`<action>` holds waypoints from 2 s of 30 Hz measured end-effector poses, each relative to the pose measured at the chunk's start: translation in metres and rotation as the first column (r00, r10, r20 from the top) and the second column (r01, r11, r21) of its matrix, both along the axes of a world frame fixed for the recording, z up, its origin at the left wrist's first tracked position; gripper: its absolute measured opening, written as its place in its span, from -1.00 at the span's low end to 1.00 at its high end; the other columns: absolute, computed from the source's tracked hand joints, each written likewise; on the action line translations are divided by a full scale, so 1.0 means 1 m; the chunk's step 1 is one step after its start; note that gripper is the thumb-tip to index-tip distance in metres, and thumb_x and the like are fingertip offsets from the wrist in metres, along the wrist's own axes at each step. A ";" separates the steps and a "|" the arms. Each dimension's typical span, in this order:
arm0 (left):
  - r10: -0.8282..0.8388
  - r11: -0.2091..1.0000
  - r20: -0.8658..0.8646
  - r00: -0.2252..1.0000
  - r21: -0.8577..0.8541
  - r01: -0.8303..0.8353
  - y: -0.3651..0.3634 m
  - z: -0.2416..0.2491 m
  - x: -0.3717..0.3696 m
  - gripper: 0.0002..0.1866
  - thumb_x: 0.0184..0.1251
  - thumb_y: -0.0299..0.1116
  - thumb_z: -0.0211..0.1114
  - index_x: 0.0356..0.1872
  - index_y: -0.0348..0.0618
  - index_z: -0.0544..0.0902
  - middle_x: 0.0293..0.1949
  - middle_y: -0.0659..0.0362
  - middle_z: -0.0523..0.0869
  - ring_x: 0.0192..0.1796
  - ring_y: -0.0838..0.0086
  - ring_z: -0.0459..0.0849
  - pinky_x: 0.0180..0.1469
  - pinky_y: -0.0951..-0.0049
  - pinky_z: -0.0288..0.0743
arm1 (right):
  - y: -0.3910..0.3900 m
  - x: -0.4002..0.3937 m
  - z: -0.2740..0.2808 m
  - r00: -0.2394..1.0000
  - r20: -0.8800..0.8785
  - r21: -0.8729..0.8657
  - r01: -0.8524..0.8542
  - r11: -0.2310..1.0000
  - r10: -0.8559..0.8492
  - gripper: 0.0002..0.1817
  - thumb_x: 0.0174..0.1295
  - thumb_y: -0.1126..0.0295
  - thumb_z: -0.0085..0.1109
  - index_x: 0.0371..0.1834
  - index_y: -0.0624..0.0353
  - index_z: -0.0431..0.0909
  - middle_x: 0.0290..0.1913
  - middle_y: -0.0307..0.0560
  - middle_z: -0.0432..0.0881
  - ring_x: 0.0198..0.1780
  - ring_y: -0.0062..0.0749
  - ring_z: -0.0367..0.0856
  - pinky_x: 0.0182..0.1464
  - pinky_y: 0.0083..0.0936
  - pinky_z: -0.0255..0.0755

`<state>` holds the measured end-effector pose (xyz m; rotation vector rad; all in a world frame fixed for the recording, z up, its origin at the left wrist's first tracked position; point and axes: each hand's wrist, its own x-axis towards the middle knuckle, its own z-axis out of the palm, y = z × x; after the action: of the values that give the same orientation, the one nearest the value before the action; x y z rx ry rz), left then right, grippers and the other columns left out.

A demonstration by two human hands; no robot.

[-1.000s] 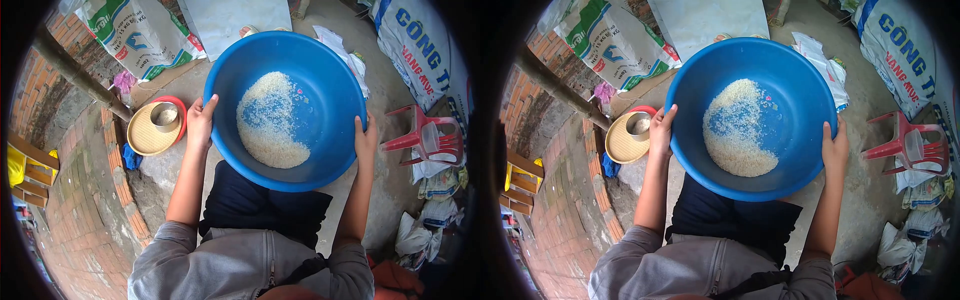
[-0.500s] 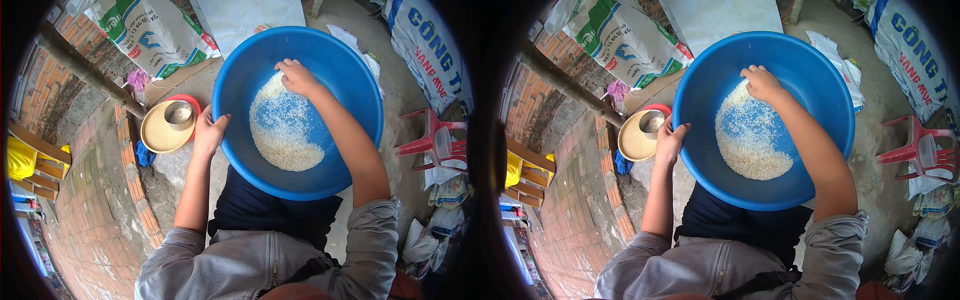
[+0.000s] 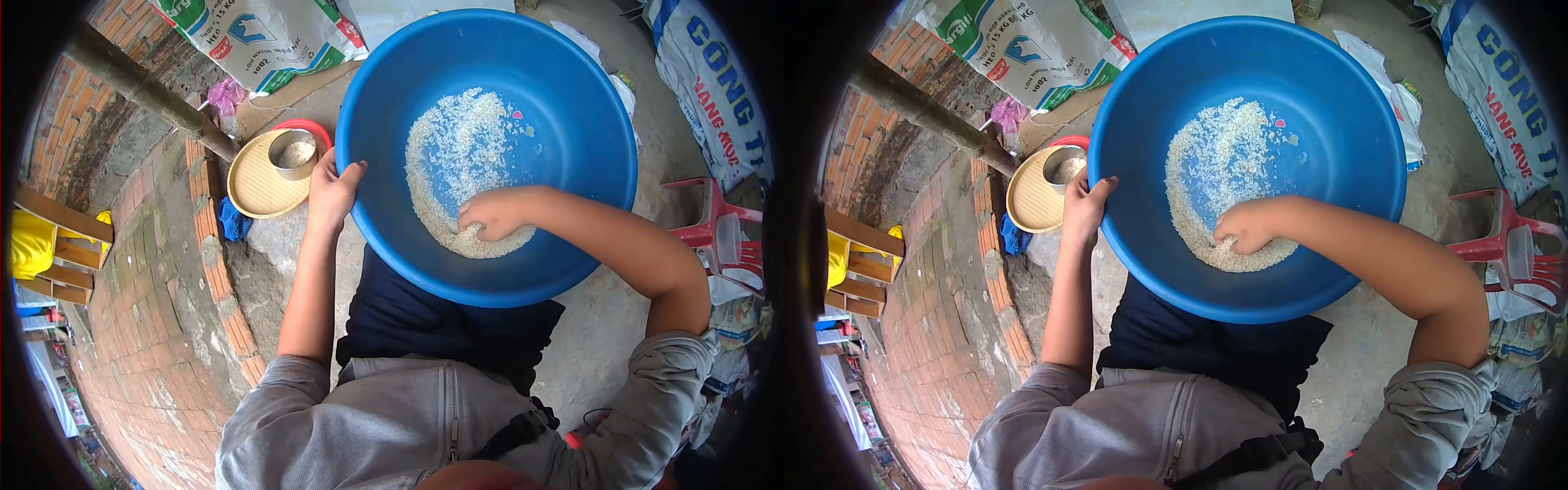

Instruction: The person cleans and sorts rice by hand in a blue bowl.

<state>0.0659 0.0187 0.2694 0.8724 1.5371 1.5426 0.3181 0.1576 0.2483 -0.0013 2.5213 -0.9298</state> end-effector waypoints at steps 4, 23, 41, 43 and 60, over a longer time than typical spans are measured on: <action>0.049 0.999 0.018 0.999 0.008 -0.050 -0.006 -0.002 0.001 -0.84 0.23 -0.49 0.18 -0.19 -0.31 0.56 -0.38 0.24 0.66 -0.38 0.63 0.59 -0.30 0.62 0.44 | 0.035 -0.007 0.050 0.734 0.648 0.335 -0.033 0.942 -0.204 -0.73 0.05 0.32 0.12 -0.23 0.16 0.70 -0.20 0.00 0.67 -0.21 -0.18 0.61 -0.20 -0.26 0.46; 0.053 0.998 0.012 0.999 0.043 -0.054 -0.014 0.000 0.019 -0.83 0.18 -0.50 0.17 -0.20 -0.30 0.54 -0.37 0.23 0.65 -0.37 0.62 0.58 -0.28 0.60 0.45 | -0.048 -0.065 0.004 0.970 -0.236 0.376 0.140 0.916 -0.052 -0.59 -0.07 0.53 0.19 -0.05 0.26 0.48 -0.06 0.13 0.54 0.00 0.03 0.55 0.00 -0.16 0.48; 0.019 0.993 -0.043 0.999 0.116 -0.014 -0.015 0.039 0.033 -0.73 0.17 -0.53 0.18 -0.08 -0.32 0.55 -0.30 0.24 0.66 -0.33 0.65 0.58 -0.23 0.63 0.44 | 0.083 -0.062 0.047 0.771 -0.219 0.684 0.558 0.470 -0.598 -0.45 0.12 0.49 0.12 0.24 0.19 0.30 0.16 0.16 0.40 0.16 0.07 0.47 0.10 -0.18 0.48; 0.025 0.994 -0.039 0.999 0.110 -0.021 -0.012 0.028 0.026 -0.74 0.17 -0.53 0.19 -0.09 -0.32 0.56 -0.31 0.24 0.66 -0.33 0.65 0.58 -0.23 0.63 0.44 | 0.039 -0.085 0.040 0.814 -0.357 0.500 0.581 0.642 -0.458 -0.51 0.11 0.51 0.08 0.18 0.22 0.36 0.15 0.14 0.39 0.20 0.02 0.42 0.16 -0.18 0.42; 0.040 0.993 0.171 0.984 0.102 -0.058 -0.015 -0.005 0.007 -0.83 0.20 -0.51 0.16 -0.19 -0.27 0.58 -0.35 0.27 0.65 -0.36 0.64 0.58 -0.26 0.64 0.46 | -0.012 0.107 0.177 0.058 -0.657 -0.466 0.752 0.466 -0.752 -0.59 0.40 0.31 -0.07 0.26 0.22 0.38 0.12 0.03 0.55 0.14 -0.35 0.50 0.20 -0.48 0.29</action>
<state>0.0733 0.0040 0.2639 0.7459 1.3741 1.7025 0.4248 0.1454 0.4250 1.4181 3.3988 -1.6004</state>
